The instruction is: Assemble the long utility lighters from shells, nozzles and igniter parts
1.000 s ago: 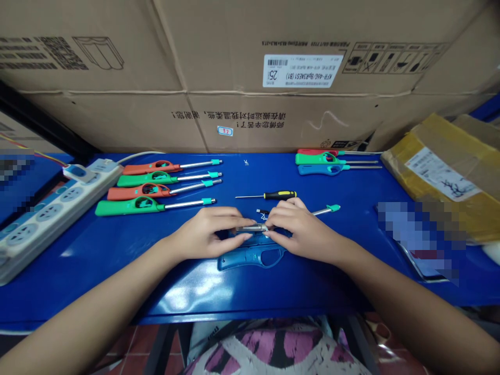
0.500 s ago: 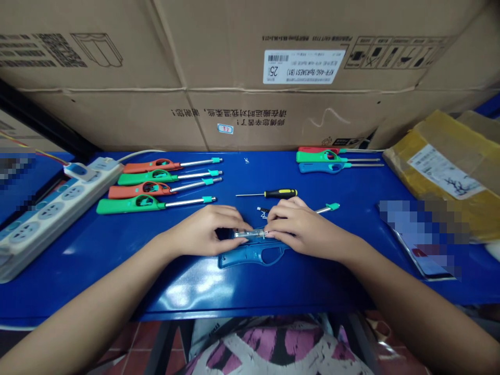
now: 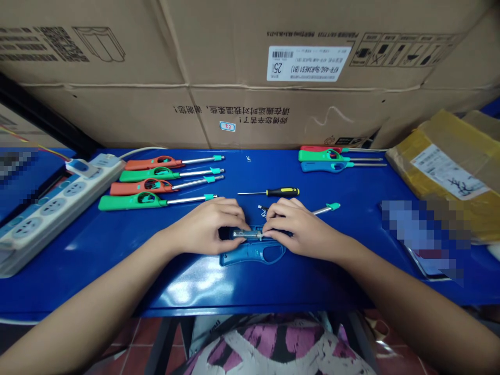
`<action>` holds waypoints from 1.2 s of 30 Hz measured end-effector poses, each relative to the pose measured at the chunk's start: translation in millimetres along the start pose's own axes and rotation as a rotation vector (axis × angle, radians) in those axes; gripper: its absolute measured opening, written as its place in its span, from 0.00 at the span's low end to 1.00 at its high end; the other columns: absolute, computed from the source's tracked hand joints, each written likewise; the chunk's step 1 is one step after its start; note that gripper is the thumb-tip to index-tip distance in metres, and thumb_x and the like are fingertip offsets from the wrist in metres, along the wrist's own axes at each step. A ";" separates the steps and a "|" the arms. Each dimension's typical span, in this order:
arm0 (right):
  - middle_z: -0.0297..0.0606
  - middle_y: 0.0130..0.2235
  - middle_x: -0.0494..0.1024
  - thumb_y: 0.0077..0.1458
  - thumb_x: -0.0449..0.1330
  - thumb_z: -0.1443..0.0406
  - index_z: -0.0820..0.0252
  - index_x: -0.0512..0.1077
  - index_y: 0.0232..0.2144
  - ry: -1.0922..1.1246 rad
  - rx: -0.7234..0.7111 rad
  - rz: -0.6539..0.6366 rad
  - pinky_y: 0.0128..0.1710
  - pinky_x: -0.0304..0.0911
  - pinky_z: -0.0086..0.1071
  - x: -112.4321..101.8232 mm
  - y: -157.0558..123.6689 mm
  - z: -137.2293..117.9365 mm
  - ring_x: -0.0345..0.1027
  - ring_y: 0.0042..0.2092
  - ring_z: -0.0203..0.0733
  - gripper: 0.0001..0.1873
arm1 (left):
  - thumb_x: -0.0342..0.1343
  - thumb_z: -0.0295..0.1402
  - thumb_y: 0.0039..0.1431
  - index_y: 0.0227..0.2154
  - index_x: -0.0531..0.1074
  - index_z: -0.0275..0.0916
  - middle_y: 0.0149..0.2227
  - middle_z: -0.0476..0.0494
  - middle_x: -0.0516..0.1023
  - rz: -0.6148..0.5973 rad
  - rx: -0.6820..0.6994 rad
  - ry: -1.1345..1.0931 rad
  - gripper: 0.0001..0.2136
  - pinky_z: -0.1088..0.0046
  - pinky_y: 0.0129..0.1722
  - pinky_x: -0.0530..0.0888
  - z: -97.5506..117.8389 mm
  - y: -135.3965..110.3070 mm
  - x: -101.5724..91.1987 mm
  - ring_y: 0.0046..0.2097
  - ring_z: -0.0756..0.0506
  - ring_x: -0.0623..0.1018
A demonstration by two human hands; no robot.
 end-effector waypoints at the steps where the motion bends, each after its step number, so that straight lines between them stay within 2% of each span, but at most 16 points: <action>1: 0.40 0.43 0.76 0.67 0.57 0.64 0.57 0.78 0.38 -0.004 0.001 0.009 0.48 0.56 0.40 0.1 0.2 -0.1 0.66 0.47 0.44 0.09 | 0.58 0.31 0.62 0.43 0.80 0.40 0.38 0.43 0.81 -0.005 -0.002 -0.001 0.09 0.66 0.44 0.72 -0.4 -0.2 0.4 0.41 0.44 0.77; 7: 0.38 0.41 0.77 0.66 0.59 0.65 0.58 0.78 0.37 -0.004 0.032 0.044 0.46 0.54 0.39 2.5 1.2 0.5 0.66 0.46 0.43 0.08 | 0.60 0.29 0.59 0.43 0.80 0.39 0.42 0.43 0.79 -0.032 -0.061 -0.028 0.10 0.67 0.47 0.73 -4.6 -2.8 0.4 0.43 0.45 0.78; 13: 0.38 0.41 0.77 0.65 0.60 0.65 0.58 0.77 0.36 0.014 0.046 0.045 0.46 0.54 0.38 2.9 1.4 2.0 0.67 0.46 0.42 0.06 | 0.58 0.30 0.62 0.43 0.80 0.38 0.45 0.41 0.78 -0.037 -0.118 -0.086 0.09 0.70 0.48 0.75 -9.3 -5.5 1.0 0.44 0.46 0.79; 19: 0.37 0.40 0.77 0.65 0.60 0.65 0.58 0.77 0.36 0.030 0.055 0.047 0.47 0.53 0.38 0.2 -0.4 3.8 0.67 0.46 0.42 0.06 | 0.59 0.31 0.62 0.42 0.81 0.38 0.44 0.42 0.79 -0.016 -0.077 -0.050 0.08 0.67 0.49 0.75 -6.9 -4.5 0.3 0.45 0.44 0.79; 24: 0.37 0.41 0.77 0.65 0.60 0.65 0.57 0.77 0.37 0.032 0.063 0.044 0.47 0.53 0.38 -1.0 0.4 3.2 0.67 0.46 0.42 0.06 | 0.58 0.31 0.64 0.42 0.80 0.38 0.44 0.41 0.80 0.009 -0.059 -0.057 0.08 0.70 0.48 0.76 -5.4 -4.2 -3.6 0.44 0.45 0.80; 36: 0.37 0.40 0.77 0.65 0.61 0.65 0.58 0.77 0.36 0.035 0.082 0.009 0.46 0.53 0.38 4.9 1.0 2.5 0.67 0.46 0.43 0.05 | 0.59 0.32 0.62 0.40 0.81 0.39 0.45 0.40 0.81 -0.040 -0.024 -0.004 0.08 0.65 0.48 0.76 -4.0 -4.2 -3.9 0.46 0.43 0.80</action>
Point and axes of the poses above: each hand's wrist, its own y-axis towards the middle knuckle, its own x-axis out of the palm, z = x × y, the point moved 6 cm from there along y, towards the middle knuckle
